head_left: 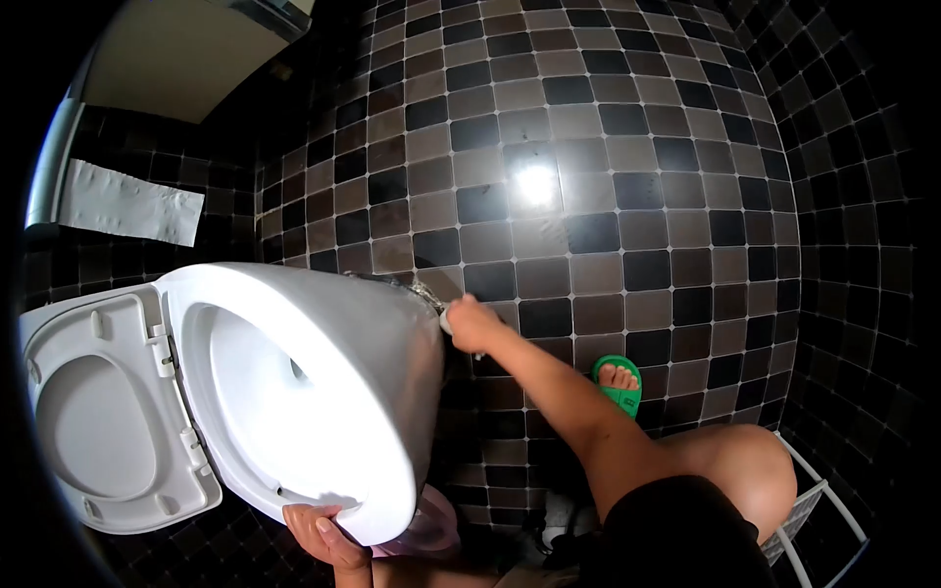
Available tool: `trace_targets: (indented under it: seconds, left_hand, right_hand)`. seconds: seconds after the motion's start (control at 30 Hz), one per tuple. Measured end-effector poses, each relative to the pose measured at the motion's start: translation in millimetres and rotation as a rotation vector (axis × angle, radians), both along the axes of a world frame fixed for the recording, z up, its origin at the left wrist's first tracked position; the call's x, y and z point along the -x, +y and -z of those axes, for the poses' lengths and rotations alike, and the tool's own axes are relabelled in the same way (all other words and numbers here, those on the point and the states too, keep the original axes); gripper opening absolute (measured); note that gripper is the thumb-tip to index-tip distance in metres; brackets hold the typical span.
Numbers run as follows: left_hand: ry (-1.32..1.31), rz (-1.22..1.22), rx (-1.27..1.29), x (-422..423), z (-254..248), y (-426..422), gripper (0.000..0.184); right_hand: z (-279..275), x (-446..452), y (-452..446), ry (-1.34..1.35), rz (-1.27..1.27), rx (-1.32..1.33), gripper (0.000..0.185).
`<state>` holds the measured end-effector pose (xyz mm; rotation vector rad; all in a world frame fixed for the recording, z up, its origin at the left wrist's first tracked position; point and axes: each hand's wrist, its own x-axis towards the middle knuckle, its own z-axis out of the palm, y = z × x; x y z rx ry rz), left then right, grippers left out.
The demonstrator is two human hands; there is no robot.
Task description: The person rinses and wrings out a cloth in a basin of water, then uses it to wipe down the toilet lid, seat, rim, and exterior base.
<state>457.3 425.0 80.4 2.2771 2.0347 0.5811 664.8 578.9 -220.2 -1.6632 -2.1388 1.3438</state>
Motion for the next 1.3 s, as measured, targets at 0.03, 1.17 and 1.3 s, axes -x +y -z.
trace_targets:
  seconds: [0.03, 1.17, 1.3]
  left_hand:
    - [0.007, 0.008, 0.007, 0, 0, 0, 0.038]
    - [-0.024, 0.02, -0.05, 2, 2, 1, 0.037]
    - [-0.038, 0.049, -0.08, 1, 1, 3, 0.033]
  right_hand:
    - [-4, -6, 12, 0.073, 0.067, -0.038, 0.024]
    - [26, 46, -28, -0.184, 0.371, -0.376, 0.029]
    - [48, 68, -83, -0.145, 0.471, -0.294, 0.021]
